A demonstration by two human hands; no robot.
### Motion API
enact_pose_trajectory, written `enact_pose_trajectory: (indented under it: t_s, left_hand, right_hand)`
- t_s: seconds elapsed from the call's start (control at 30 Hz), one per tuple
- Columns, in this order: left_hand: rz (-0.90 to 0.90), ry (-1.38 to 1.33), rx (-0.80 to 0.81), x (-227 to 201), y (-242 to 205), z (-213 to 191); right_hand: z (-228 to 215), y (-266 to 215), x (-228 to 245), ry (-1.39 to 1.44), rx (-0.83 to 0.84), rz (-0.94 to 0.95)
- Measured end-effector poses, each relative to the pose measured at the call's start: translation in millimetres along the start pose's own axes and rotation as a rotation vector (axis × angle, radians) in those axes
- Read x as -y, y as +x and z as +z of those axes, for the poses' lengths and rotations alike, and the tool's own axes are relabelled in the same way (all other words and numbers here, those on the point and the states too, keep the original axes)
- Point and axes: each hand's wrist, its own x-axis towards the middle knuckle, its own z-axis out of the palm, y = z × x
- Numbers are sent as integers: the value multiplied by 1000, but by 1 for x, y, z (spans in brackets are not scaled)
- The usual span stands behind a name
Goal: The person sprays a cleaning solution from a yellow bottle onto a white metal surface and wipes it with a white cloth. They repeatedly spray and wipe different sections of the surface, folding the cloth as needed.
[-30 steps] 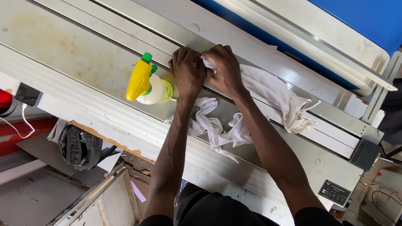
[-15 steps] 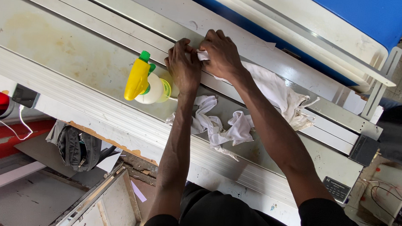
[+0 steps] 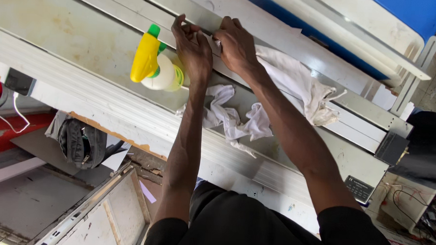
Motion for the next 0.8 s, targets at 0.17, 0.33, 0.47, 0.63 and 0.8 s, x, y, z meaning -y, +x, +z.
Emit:
enact_pose_trajectory:
  t_s: [0.17,0.33,0.47,0.63,0.8]
  left_hand:
    - [63,5,-20,-7,3,1]
    - [25,-49,-39,-7,4,4]
    - [37,-78,-77,6,5,-1]
    - [57,-116,-103,17,4,3]
    - [32,-130,-81,10,6,11]
  right_hand:
    - [0,4,2,-69,4,-30]
    - [4,26,8,-23,-49,-8]
    - [6,6,-8,136,-84,-138]
    - [16,-24,-19,-58,-51,-237]
    - [16,7,-7,128,-145,-216]
